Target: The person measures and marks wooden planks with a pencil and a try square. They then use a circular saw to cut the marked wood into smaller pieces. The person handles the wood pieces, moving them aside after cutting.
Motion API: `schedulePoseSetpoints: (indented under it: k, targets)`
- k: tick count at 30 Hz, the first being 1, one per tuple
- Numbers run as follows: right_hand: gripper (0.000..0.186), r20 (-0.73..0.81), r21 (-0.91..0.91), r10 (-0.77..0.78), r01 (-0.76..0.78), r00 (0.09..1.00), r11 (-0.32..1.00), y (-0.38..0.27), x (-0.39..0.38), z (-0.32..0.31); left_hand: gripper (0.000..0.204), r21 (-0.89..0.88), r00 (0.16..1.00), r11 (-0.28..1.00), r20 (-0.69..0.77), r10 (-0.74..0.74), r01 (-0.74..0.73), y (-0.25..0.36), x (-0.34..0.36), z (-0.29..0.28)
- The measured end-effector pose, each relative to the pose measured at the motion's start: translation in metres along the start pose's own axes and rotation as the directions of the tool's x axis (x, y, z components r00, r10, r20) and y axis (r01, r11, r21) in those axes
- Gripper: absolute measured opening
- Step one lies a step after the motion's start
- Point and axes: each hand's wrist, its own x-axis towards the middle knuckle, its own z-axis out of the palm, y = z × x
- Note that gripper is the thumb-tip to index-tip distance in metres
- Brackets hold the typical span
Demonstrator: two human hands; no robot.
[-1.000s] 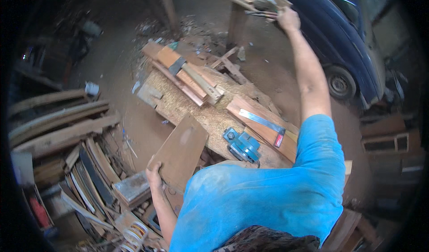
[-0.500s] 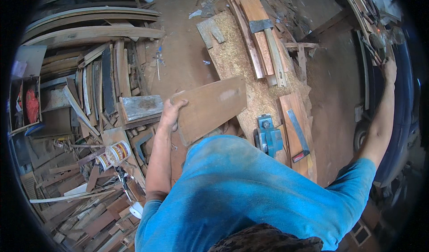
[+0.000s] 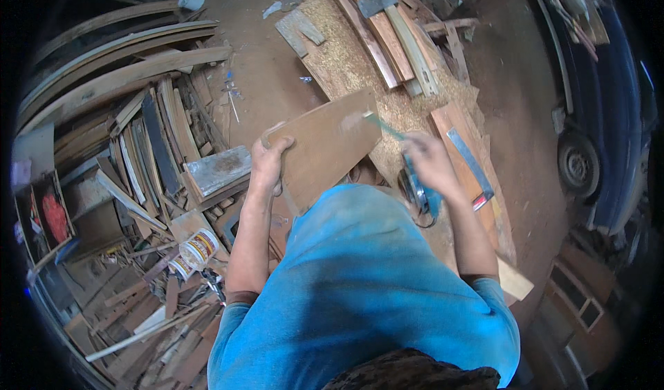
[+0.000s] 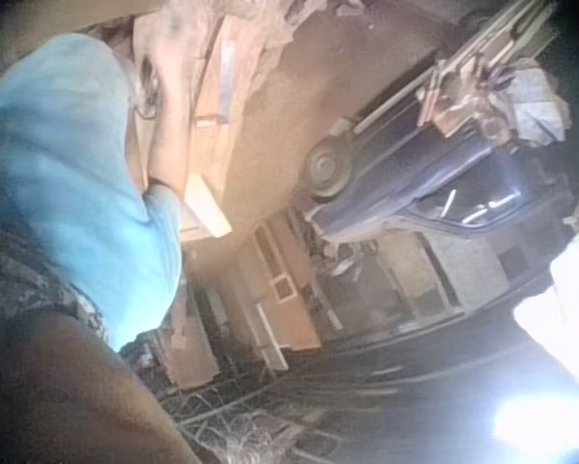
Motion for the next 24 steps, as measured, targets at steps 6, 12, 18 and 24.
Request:
schedulePoseSetpoints:
  k: [6, 12, 18, 24]
  targets:
    - [0.031, -0.063, 0.037, -0.082, 0.085, 0.995, 0.996, -0.003, 0.013, 0.08, 0.056, 0.041, 0.999, 0.999, 0.021, 0.029, -0.03, -0.002, 0.005, 0.002]
    - [0.031, -0.034, -0.03, -0.045, 0.044, 0.998, 0.999, -0.021, 0.017, 0.079, 0.057, 0.05, 0.998, 0.998, 0.051, 0.044, -0.047, -0.003, 0.003, 0.004]
    - [0.031, 0.058, -0.067, -0.019, 0.023, 0.998, 0.997, -0.007, -0.013, 0.078, 0.057, 0.096, 0.997, 0.994, 0.054, 0.054, -0.059, 0.0, 0.003, 0.001]
    - [0.033, -0.017, -0.015, 0.072, -0.072, 0.997, 0.997, 0.024, 0.0, 0.062, 0.057, 0.105, 0.996, 0.992, 0.073, 0.056, -0.063, 0.0, 0.002, 0.001]
